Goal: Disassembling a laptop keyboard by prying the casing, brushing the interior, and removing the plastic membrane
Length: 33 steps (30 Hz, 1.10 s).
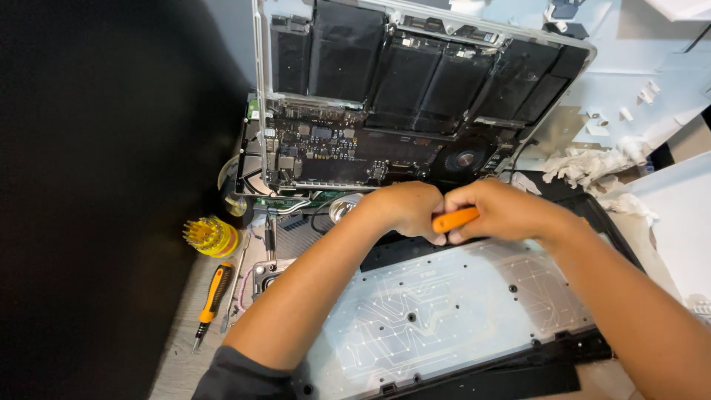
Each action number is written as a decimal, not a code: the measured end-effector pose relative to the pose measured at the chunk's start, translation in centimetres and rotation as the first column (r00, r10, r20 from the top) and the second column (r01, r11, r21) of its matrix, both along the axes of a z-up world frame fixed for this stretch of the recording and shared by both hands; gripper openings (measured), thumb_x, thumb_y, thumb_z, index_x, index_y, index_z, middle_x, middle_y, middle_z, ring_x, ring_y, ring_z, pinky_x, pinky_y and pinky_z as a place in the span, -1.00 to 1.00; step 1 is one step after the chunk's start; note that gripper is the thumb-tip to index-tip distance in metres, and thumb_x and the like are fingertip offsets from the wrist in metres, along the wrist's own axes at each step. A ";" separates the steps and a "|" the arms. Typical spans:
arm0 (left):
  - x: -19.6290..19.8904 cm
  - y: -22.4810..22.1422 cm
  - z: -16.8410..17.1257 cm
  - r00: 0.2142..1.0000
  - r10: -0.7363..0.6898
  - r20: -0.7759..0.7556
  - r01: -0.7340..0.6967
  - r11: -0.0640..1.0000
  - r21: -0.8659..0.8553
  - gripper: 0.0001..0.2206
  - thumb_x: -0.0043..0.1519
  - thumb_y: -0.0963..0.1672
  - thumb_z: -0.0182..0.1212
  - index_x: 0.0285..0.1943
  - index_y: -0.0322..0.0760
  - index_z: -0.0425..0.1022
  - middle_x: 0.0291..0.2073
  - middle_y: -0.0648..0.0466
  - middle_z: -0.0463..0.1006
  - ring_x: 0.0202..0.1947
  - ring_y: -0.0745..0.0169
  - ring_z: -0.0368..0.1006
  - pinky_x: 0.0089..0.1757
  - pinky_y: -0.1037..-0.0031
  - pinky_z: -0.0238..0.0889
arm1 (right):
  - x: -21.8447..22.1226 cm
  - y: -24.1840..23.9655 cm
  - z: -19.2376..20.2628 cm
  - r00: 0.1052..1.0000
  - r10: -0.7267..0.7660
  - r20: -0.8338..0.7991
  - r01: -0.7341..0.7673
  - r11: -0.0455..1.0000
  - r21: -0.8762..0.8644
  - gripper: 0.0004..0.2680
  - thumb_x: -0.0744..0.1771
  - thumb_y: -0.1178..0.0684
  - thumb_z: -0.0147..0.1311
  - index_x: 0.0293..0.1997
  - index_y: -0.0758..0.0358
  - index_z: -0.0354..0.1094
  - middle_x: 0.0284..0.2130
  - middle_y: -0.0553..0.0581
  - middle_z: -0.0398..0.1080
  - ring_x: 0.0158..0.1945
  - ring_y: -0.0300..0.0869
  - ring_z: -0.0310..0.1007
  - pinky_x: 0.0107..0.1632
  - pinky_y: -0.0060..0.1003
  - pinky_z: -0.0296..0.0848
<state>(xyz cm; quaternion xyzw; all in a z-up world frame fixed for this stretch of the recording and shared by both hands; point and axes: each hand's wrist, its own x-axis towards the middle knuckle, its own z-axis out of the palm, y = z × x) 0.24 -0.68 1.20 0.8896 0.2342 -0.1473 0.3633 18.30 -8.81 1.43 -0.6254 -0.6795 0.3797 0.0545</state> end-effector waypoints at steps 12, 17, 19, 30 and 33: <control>0.7 -0.9 0.5 0.998 -0.044 -0.032 0.045 0.999 0.015 -0.63 0.14 -0.03 0.32 0.03 -0.35 0.63 -0.21 -0.15 0.65 -0.12 -0.15 0.63 -0.14 0.19 0.52 | 0.1 -0.3 2.2 0.989 0.100 0.106 -0.091 0.992 -0.086 -0.81 0.18 -0.02 0.40 -0.19 -0.04 0.61 -0.33 0.04 0.69 -0.15 0.05 0.65 -0.07 -0.08 0.50; 0.2 -1.3 1.2 0.999 -0.043 -0.033 0.043 0.999 0.021 -0.63 0.15 -0.02 0.31 0.02 -0.36 0.64 -0.24 -0.14 0.65 -0.15 -0.12 0.63 -0.16 0.22 0.52 | -0.7 -1.5 3.2 0.970 0.141 0.197 -0.131 0.989 -0.062 -0.81 0.23 0.03 0.31 -0.11 -0.02 0.55 -0.24 0.04 0.68 -0.06 0.06 0.63 0.07 -0.04 0.45; 0.3 -1.2 0.9 0.998 -0.051 -0.032 0.052 0.998 0.029 -0.63 0.15 -0.01 0.30 0.01 -0.35 0.64 -0.23 -0.15 0.65 -0.13 -0.13 0.63 -0.17 0.22 0.52 | -0.8 -1.8 3.1 0.957 0.171 0.236 -0.167 0.985 -0.036 -0.81 0.25 0.08 0.25 -0.07 -0.03 0.51 -0.20 0.04 0.67 -0.03 0.06 0.61 0.14 -0.01 0.40; 1.1 -1.6 -0.3 0.999 -0.028 -0.042 0.032 0.994 0.102 -0.66 0.10 0.05 0.33 -0.09 -0.17 0.70 -0.30 -0.08 0.66 -0.16 -0.11 0.64 -0.18 0.20 0.52 | -1.6 -1.2 3.6 0.911 0.162 0.381 -0.158 0.987 -0.042 -0.82 0.21 -0.10 0.33 -0.21 -0.01 0.50 -0.26 0.07 0.63 0.01 0.09 0.58 0.14 0.03 0.42; 1.5 -1.6 -1.2 0.998 -0.041 -0.038 0.046 0.989 0.142 -0.67 0.09 0.04 0.36 -0.07 -0.13 0.71 -0.28 -0.05 0.68 -0.16 -0.09 0.65 -0.16 0.19 0.53 | -1.3 -2.2 3.6 0.911 0.185 0.370 -0.205 0.979 0.017 -0.84 0.20 -0.03 0.30 -0.23 0.02 0.50 -0.23 0.02 0.63 0.03 0.08 0.54 0.11 0.05 0.41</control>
